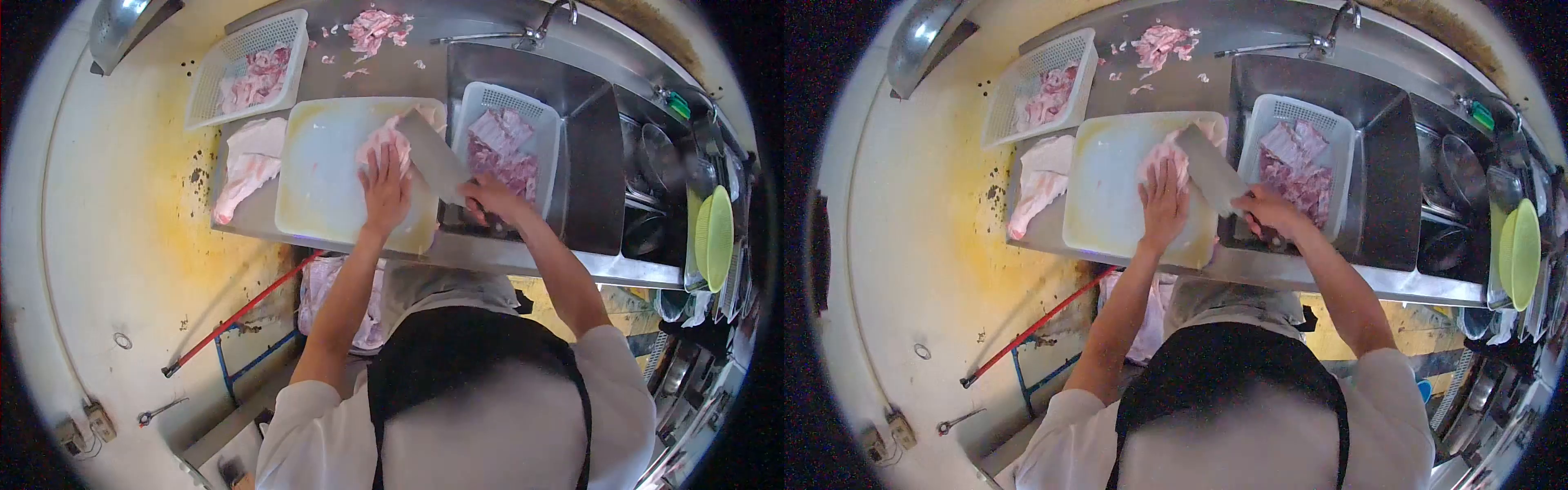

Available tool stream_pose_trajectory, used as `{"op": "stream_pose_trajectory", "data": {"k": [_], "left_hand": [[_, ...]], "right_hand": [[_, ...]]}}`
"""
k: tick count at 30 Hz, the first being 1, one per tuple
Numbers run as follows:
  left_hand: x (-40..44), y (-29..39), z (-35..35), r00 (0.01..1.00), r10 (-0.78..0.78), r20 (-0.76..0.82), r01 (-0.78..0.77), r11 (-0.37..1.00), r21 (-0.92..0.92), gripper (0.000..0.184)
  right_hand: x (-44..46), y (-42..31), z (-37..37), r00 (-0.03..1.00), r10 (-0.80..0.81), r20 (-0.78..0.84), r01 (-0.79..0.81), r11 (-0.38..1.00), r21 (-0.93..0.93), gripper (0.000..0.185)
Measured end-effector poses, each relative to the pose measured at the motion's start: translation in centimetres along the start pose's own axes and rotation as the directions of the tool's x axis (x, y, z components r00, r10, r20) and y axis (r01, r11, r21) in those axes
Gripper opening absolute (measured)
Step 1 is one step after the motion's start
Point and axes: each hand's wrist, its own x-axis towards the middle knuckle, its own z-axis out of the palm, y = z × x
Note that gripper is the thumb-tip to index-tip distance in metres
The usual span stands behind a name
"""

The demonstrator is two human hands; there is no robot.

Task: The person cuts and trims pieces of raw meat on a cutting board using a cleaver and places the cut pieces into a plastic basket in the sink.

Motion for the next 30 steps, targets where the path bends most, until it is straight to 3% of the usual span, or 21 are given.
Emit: {"op": "stream_pose_trajectory", "data": {"k": [6, 11, 13, 16, 18, 20, 22, 24, 25, 27, 30], "left_hand": [[0.6, 0.2, 0.2, 1.0, -0.008, 0.002, 0.008, 1.0, 0.018, 0.07], [0.8, 0.3, 0.9, 0.996, -0.001, -0.087, 0.007, 0.997, 0.075, 0.067], [2.8, -1.4, 0.1, 0.997, -0.048, 0.068, 0.063, 0.971, -0.229, 0.058], [5.2, -3.2, -1.4, 0.983, -0.169, 0.071, 0.179, 0.795, -0.58, 0.043], [6.5, -3.0, -1.8, 0.989, -0.092, 0.113, 0.138, 0.839, -0.527, 0.037], [8.2, -2.7, -2.3, 0.943, 0.146, 0.298, -0.085, 0.974, -0.21, 0.033], [9.0, -1.7, -3.9, 0.938, 0.029, 0.345, -0.013, 0.999, -0.049, 0.027], [9.4, -0.7, -5.1, 0.921, -0.092, 0.379, 0.051, 0.992, 0.116, 0.024], [9.0, -1.0, -4.8, 0.944, -0.116, 0.308, 0.102, 0.993, 0.063, 0.025], [8.0, -1.8, -4.2, 0.972, -0.168, 0.166, 0.178, 0.983, -0.049, 0.026], [7.9, -2.8, -3.5, 0.941, -0.209, 0.267, 0.254, 0.956, -0.145, 0.025]], "right_hand": [[5.9, -3.9, 2.1, 0.984, -0.167, -0.055, 0.173, 0.978, 0.116, 0.026], [2.7, -1.0, 1.6, 0.998, -0.057, -0.012, 0.057, 0.996, 0.066, 0.025], [0.0, 1.6, 1.6, 0.999, 0.019, 0.033, -0.021, 0.998, 0.054, 0.025], [-5.7, 3.0, 2.5, 0.991, 0.091, 0.102, -0.105, 0.984, 0.142, 0.024], [-8.2, 3.5, 2.0, 0.984, 0.111, 0.14, -0.123, 0.989, 0.078, 0.024], [-9.2, 4.0, 1.9, 0.991, 0.085, 0.105, -0.091, 0.994, 0.054, 0.025], [-9.6, 4.4, 2.0, 1.0, 0.02, 0.005, -0.02, 0.998, 0.067, 0.026], [-8.0, 4.5, 2.2, 0.983, -0.151, -0.106, 0.153, 0.988, 0.01, 0.028], [-7.0, 3.9, 2.5, 0.958, -0.238, -0.16, 0.237, 0.971, -0.023, 0.029], [-4.7, 1.4, 2.9, 0.958, -0.222, -0.182, 0.203, 0.972, -0.115, 0.032], [1.5, -0.2, 3.6, 0.948, -0.277, -0.16, 0.291, 0.954, 0.073, 0.032]]}}
